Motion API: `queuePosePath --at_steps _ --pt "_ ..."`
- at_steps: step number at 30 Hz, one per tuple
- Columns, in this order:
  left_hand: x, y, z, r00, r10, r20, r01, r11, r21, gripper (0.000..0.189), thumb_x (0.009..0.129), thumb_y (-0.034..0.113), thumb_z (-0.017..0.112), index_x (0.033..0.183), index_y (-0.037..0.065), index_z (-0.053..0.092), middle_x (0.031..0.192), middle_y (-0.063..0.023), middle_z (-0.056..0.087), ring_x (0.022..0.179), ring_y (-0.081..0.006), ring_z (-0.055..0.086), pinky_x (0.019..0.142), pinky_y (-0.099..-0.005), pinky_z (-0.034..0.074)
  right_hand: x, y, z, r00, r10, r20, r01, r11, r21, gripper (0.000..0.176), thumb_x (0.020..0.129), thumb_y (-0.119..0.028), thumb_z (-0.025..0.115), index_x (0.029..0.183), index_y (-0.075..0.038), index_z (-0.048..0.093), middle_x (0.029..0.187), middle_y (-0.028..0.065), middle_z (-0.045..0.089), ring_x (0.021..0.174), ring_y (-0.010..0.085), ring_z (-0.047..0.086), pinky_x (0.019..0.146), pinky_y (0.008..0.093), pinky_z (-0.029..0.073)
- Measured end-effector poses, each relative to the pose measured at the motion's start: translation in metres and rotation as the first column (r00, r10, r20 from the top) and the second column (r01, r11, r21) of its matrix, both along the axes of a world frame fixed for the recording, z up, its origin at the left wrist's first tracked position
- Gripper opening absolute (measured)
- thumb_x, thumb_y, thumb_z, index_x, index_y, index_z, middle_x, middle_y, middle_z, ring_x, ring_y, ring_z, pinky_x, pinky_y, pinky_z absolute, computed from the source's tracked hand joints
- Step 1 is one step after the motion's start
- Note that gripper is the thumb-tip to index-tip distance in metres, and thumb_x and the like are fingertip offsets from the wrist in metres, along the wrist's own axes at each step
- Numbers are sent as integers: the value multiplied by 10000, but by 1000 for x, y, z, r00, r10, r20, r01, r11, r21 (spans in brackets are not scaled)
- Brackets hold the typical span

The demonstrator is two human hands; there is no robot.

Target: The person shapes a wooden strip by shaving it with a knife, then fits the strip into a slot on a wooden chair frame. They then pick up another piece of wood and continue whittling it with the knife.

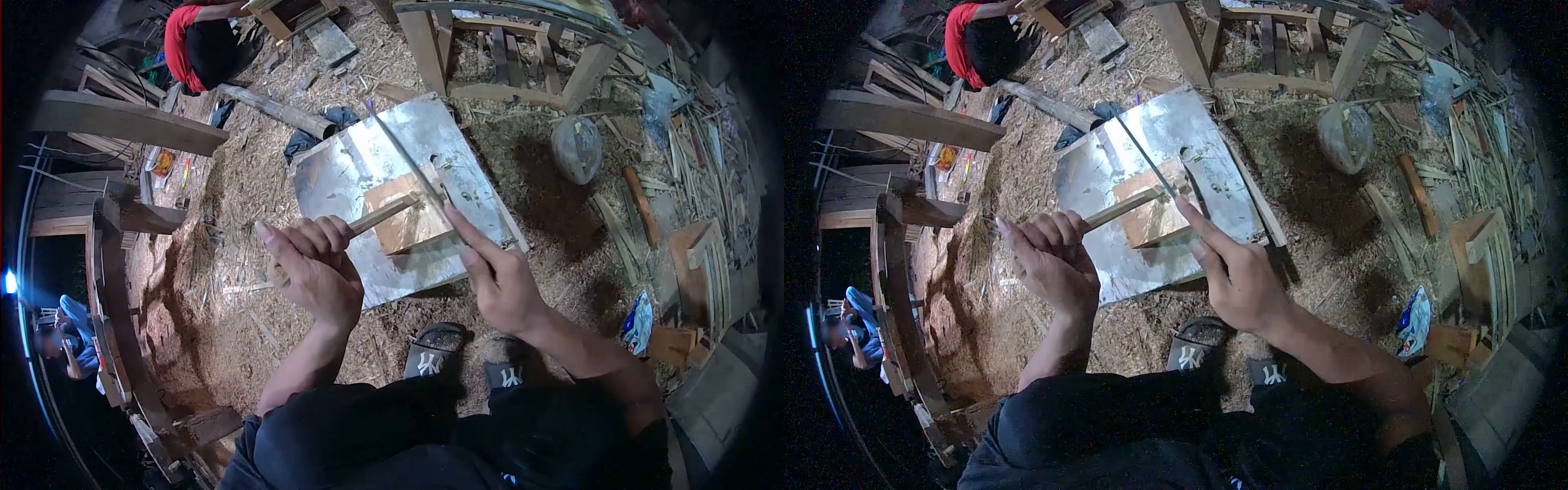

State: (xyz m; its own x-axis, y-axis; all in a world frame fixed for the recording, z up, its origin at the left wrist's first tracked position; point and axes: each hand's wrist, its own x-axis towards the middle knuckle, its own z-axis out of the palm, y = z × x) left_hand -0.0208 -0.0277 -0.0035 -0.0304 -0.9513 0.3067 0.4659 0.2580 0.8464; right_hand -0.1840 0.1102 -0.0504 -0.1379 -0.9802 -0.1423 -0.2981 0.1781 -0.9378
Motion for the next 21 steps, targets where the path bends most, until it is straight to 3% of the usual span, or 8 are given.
queuePosePath --at_steps 2,5,8,13,15,16,18,21 --pt "3 -2 -3 999 -25 -40 25 1000 11 532 1090 346 318 613 116 271 518 -10 253 455 -144 269 511 -321 324 4 1 -4 991 -94 91 126 881 -456 498 1034 -138 396 1528 -139 334 766 160 684 396 131 439 430 343 411" --pt "4 -2 -2 997 -70 17 71 997 -10 519 1090 353 314 621 141 256 541 12 201 473 -130 204 554 -320 312 8 5 -25 997 -77 -10 59 838 -542 487 1035 -141 394 1519 -120 344 832 188 709 403 126 464 432 331 433" --pt "4 -1 -1 999 -39 6 39 999 -8 538 1089 353 322 609 116 266 522 -10 250 465 -147 280 521 -326 317 9 7 -13 999 47 18 -45 994 -102 472 1032 -145 405 1497 -66 371 914 214 717 412 130 489 436 318 451" --pt "2 -2 -3 1000 -17 -24 17 1000 13 545 1087 362 326 605 116 265 520 -8 253 459 -144 280 514 -325 308 6 2 7 999 -44 11 46 977 -210 476 1037 -161 414 1508 -115 365 762 193 692 419 126 503 448 332 463" --pt "3 0 -3 1000 -9 1 9 1000 -19 546 1086 364 328 605 115 265 518 -8 253 458 -143 280 514 -324 309 9 -1 3 993 -112 48 114 710 -695 493 1029 -143 443 1515 -138 359 593 144 609 422 127 510 445 348 440" --pt "4 -1 -2 1000 -15 0 15 1000 -6 547 1086 366 329 604 113 266 517 -9 254 456 -143 279 513 -322 311 10 1 -2 993 -112 48 114 710 -695 493 1029 -143 443 1515 -138 359 593 144 609 422 127 510 445 348 440" --pt "3 -2 0 1000 -25 -6 25 1000 1 549 1085 368 331 604 112 267 516 -9 254 454 -142 279 512 -321 312 15 8 -14 999 19 -32 -23 990 -141 494 1022 -131 463 1507 -123 369 527 122 551 424 142 518 445 359 424" --pt "0 -1 -1 999 -38 10 38 999 -10 548 1085 363 336 604 108 270 516 -10 256 455 -142 277 510 -322 308 10 7 -7 998 -27 -49 18 984 -177 492 1018 -126 464 1502 -118 377 560 138 584 420 157 520 443 353 428"
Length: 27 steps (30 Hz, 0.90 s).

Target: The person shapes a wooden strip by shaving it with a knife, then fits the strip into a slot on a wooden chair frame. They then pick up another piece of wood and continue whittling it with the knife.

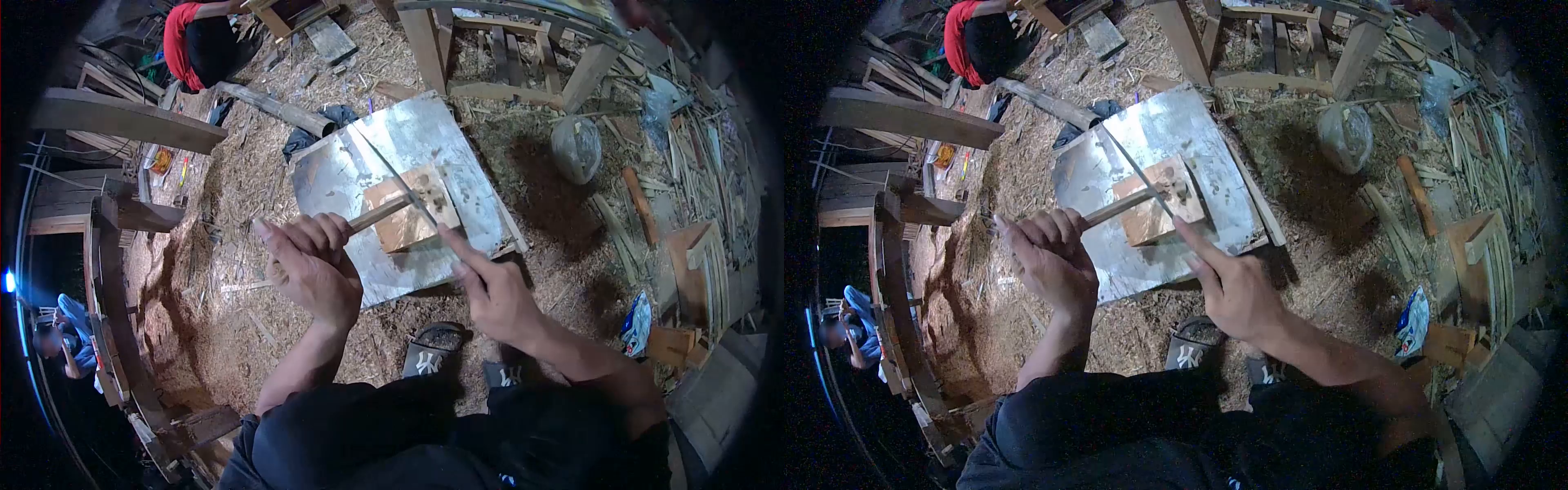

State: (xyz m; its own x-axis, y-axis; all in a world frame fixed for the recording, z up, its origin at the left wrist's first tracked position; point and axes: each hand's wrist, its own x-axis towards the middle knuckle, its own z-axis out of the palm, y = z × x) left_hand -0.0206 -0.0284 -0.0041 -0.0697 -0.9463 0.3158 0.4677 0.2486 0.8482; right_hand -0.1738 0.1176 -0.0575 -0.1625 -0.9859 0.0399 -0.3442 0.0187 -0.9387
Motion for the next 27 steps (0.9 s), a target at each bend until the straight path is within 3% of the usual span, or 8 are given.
queuePosePath --at_steps 2,7,8,11,17,19,25,27 --pt "-1 0 -1 998 43 -37 -43 999 6 545 1085 359 341 606 105 277 515 -11 261 452 -141 278 504 -322 308 0 -2 12 999 -25 26 24 1000 16 495 1016 -123 467 1503 -119 376 563 136 589 421 160 524 443 350 432" --pt "2 0 -2 1000 26 -13 -26 1000 3 540 1083 365 345 614 105 283 517 -10 264 453 -140 283 505 -320 316 6 -2 -14 991 -124 -45 81 839 -538 499 1016 -120 462 1506 -119 370 544 107 576 386 149 463 425 336 429" --pt "0 0 0 999 40 -18 -40 999 21 539 1082 368 346 615 105 284 518 -9 264 453 -140 284 505 -320 320 8 4 -18 999 -2 32 5 995 -96 493 1022 -125 451 1508 -120 367 537 98 566 380 135 446 416 334 422" --pt "-1 0 1 999 46 10 -46 999 18 540 1080 374 350 616 107 284 519 -8 265 452 -139 287 506 -317 323 3 5 1 1000 6 25 -9 996 87 489 1029 -136 441 1511 -122 361 531 90 554 393 128 470 415 336 422" --pt "1 2 2 999 -8 45 6 1000 27 522 1078 402 337 634 132 293 551 3 240 508 -136 260 582 -312 347 -1 3 6 998 -61 30 68 867 -494 492 1026 -148 463 1507 -115 367 576 113 559 459 126 538 452 342 446" --pt "-2 1 3 999 35 21 -36 999 30 532 1077 394 348 625 120 292 535 -3 259 480 -136 280 552 -314 342 2 6 -5 997 71 11 -72 994 77 506 1020 -149 481 1507 -95 358 582 123 559 467 138 542 454 350 442" --pt "-5 1 2 995 102 18 -103 993 54 536 1076 382 363 623 103 305 518 -13 292 459 -135 311 529 -316 343 1 4 6 998 -48 -38 38 975 -217 502 1005 -132 498 1489 -56 386 519 76 506 422 128 486 416 335 393" --pt "-2 0 0 999 46 20 -46 999 6 530 1076 382 363 630 100 310 522 -16 303 464 -137 315 533 -314 345 2 0 0 996 -85 -35 45 783 -621 502 1001 -120 493 1486 -45 387 505 65 498 409 118 467 407 330 393"
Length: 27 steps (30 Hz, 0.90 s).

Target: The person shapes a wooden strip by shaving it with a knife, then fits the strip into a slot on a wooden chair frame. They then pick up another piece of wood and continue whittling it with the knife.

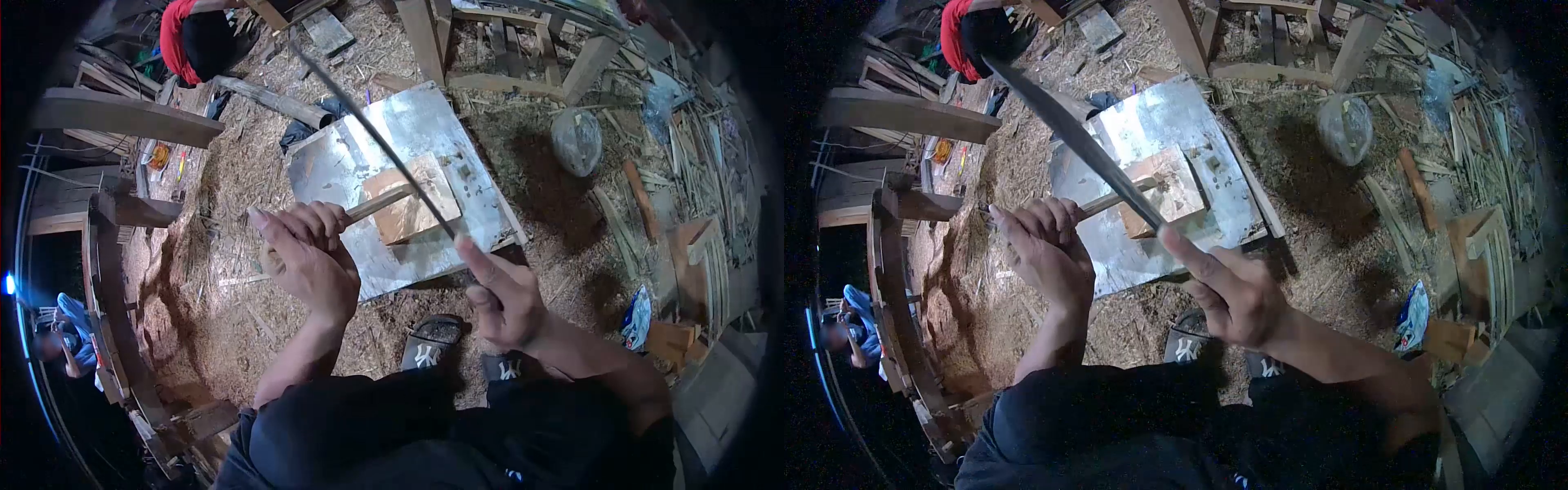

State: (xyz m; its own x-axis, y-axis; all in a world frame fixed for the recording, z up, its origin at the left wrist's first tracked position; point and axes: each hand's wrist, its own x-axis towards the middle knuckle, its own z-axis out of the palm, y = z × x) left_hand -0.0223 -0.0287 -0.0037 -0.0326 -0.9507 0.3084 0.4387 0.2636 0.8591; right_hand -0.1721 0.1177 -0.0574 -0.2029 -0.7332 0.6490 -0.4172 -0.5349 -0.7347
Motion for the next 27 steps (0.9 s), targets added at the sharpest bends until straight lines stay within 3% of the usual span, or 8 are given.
queuePosePath --at_steps 5,6,8,10,13,17,20,27 --pt "-3 1 3 1000 5 22 -5 1000 -12 522 1077 375 363 637 97 317 529 -18 305 476 -139 324 544 -315 360 -1 8 17 993 2 115 -83 705 705 485 1021 -146 470 1489 -56 382 627 89 620 429 145 492 451 354 455" --pt "-2 4 2 999 16 40 -16 1000 -10 520 1077 373 365 640 95 321 530 -18 302 479 -139 326 547 -315 364 0 8 14 992 1 125 -90 699 709 485 1021 -146 470 1489 -56 382 627 89 620 429 145 492 451 354 455" --pt "-2 4 2 999 29 25 -28 999 -28 498 1080 334 374 649 90 329 539 -21 313 480 -133 323 546 -315 365 1 2 5 997 -29 66 20 991 135 492 1015 -132 479 1493 -73 379 556 103 576 408 167 503 460 361 457" --pt "-1 3 6 997 25 78 -28 999 33 569 1056 487 342 658 80 348 568 -37 351 501 -151 340 579 -332 363 -1 6 -8 1000 -15 -24 18 989 145 510 1016 -146 481 1510 -115 359 597 133 588 449 178 546 472 353 459" --pt "2 3 2 982 -157 -100 149 985 -85 714 982 685 240 668 62 391 601 -57 388 536 -179 368 624 -352 356 -1 11 -9 990 83 115 -141 665 734 500 1055 -214 413 1542 -204 300 729 114 603 470 110 498 458 315 447" --pt "12 -1 -4 945 -326 -34 316 932 -178 761 973 668 168 675 31 457 607 -74 411 558 -202 382 630 -364 335 -6 11 0 736 -105 669 -532 522 667 495 1080 -311 341 1560 -265 234 640 -11 461 459 72 465 465 249 467" --pt "21 -5 -9 892 -448 -51 434 884 -176 668 1009 544 210 657 39 468 582 -68 413 529 -193 364 616 -370 332 -10 10 10 665 -143 733 -597 488 637 498 1078 -322 356 1559 -283 235 646 -5 471 487 72 477 489 240 472" --pt "29 -9 -12 867 -494 -64 476 859 -189 618 1029 437 232 580 69 443 516 -41 349 500 -177 306 622 -374 314 -5 12 -13 950 32 310 -245 689 682 505 1058 -259 399 1545 -175 292 835 164 674 544 128 603 607 315 530"
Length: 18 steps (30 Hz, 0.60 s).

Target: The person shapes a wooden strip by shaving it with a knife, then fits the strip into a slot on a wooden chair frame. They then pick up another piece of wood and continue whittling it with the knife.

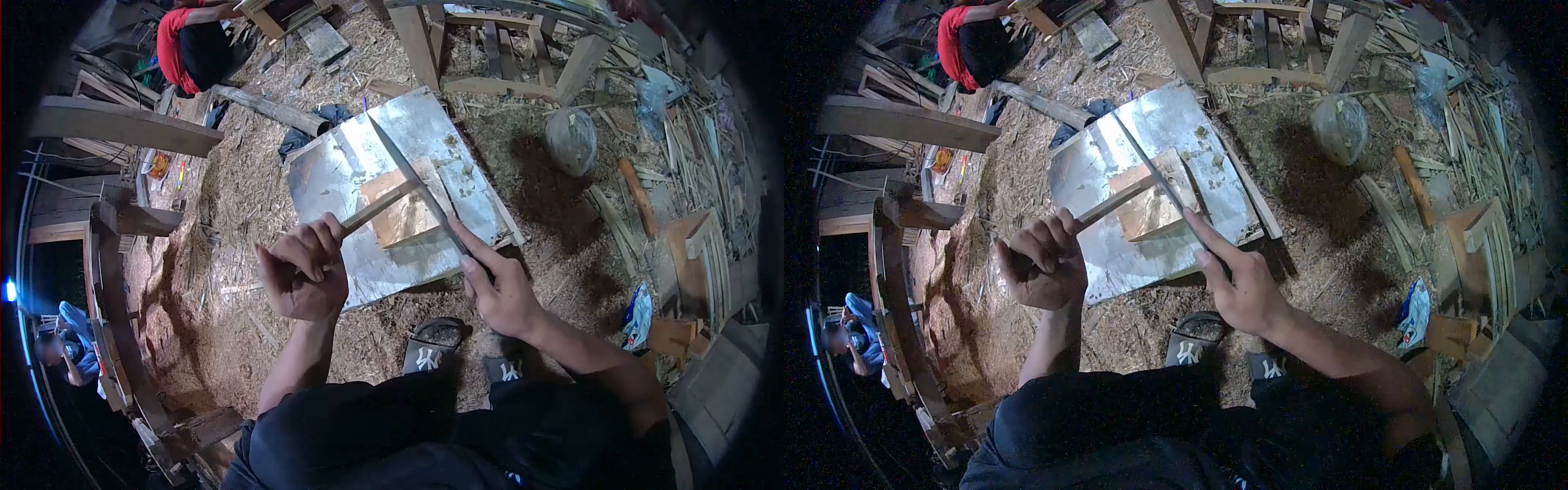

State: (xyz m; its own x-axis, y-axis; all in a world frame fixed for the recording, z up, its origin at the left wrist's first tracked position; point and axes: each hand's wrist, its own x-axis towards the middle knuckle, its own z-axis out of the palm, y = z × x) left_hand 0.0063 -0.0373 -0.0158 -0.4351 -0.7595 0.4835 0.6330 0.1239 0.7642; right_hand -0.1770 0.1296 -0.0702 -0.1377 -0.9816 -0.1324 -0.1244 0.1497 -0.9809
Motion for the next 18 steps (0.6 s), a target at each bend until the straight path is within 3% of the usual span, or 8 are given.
queuePosePath --at_steps 2,6,8,9,11,15,17,18 --pt "-3 3 0 998 52 26 -51 998 -25 624 1026 422 223 533 83 403 523 -33 314 532 -196 311 649 -379 304 2 -1 4 998 -53 -20 49 984 -170 510 1045 -218 408 1533 -110 306 1016 241 697 586 144 643 666 345 534" --pt "-5 3 -4 993 117 33 -119 992 44 597 1019 372 255 519 81 403 524 -41 344 526 -195 321 648 -374 309 -5 -5 13 998 -25 -58 17 991 -132 512 1042 -200 405 1529 -79 302 1142 269 663 564 150 636 665 348 530" --pt "3 0 -8 998 54 42 -55 998 22 598 1019 369 262 509 87 398 509 -39 347 505 -196 316 638 -374 310 -6 -6 17 997 60 48 -65 991 117 515 1035 -180 411 1523 -58 301 1277 283 590 770 223 720 762 351 540" --pt "5 0 -8 999 -7 53 7 1000 3 600 1019 365 269 498 94 392 493 -38 350 484 -198 311 628 -375 310 -5 -5 14 997 60 48 -65 991 117 515 1035 -180 411 1523 -58 301 1277 283 590 770 223 720 762 351 540" --pt "6 -1 -8 998 -39 50 41 998 -42 623 1027 374 266 466 116 348 449 -28 325 430 -193 271 604 -372 303 -2 -3 6 1000 8 -11 -8 999 -42 518 1029 -167 418 1520 -53 302 1366 286 519 1059 310 676 877 366 525" --pt "6 -2 -8 993 -107 51 109 993 -46 651 1042 402 246 451 135 295 426 -4 244 401 -174 209 590 -363 280 1 -5 6 1000 2 -23 -4 997 -79 509 1028 -167 418 1515 -58 313 1395 282 489 1240 364 535 958 398 498" --pt "7 -3 -8 991 -116 67 120 991 -61 659 1048 410 236 450 139 289 427 4 223 396 -165 194 592 -359 268 4 -10 0 997 -65 -50 47 953 -300 517 1019 -135 438 1525 -100 337 639 69 539 517 97 468 557 289 436" --pt "6 -3 -9 991 -115 74 119 992 -48 658 1048 411 238 450 140 285 430 3 218 400 -168 196 593 -359 265 5 -12 -2 997 -66 -50 48 952 -301 517 1019 -135 438 1525 -100 337 639 69 539 517 97 468 557 289 436"
